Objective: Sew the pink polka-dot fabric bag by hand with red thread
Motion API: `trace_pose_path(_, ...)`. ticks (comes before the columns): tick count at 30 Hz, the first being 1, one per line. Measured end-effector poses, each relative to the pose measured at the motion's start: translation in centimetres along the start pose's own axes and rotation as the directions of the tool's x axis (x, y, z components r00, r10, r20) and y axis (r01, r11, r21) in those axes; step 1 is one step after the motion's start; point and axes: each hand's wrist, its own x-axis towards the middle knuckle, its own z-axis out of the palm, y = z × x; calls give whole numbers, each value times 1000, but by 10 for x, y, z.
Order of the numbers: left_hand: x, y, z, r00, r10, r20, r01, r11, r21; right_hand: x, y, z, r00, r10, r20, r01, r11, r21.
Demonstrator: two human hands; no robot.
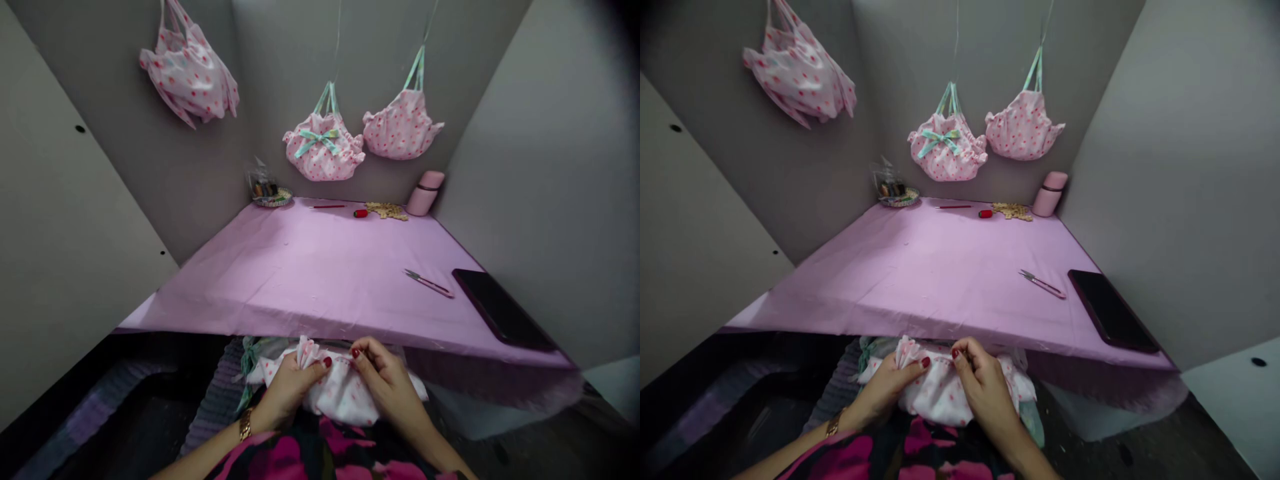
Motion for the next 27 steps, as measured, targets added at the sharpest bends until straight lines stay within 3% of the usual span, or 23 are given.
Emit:
trace_pose_path(5,1,-2,0,1000,-12,-13,12,1000,-17,-2,-2,-2,995,-87,50,92,990,-111)
trace_pose_path(15,0,-1,0,1000,4,-18,-4,1000,5,-4,-5,-2,977,-187,105,199,973,-120)
trace_pose_path(27,0,0,1,1000,0,-31,1,999,49,-4,-7,0,979,-174,103,189,970,-150)
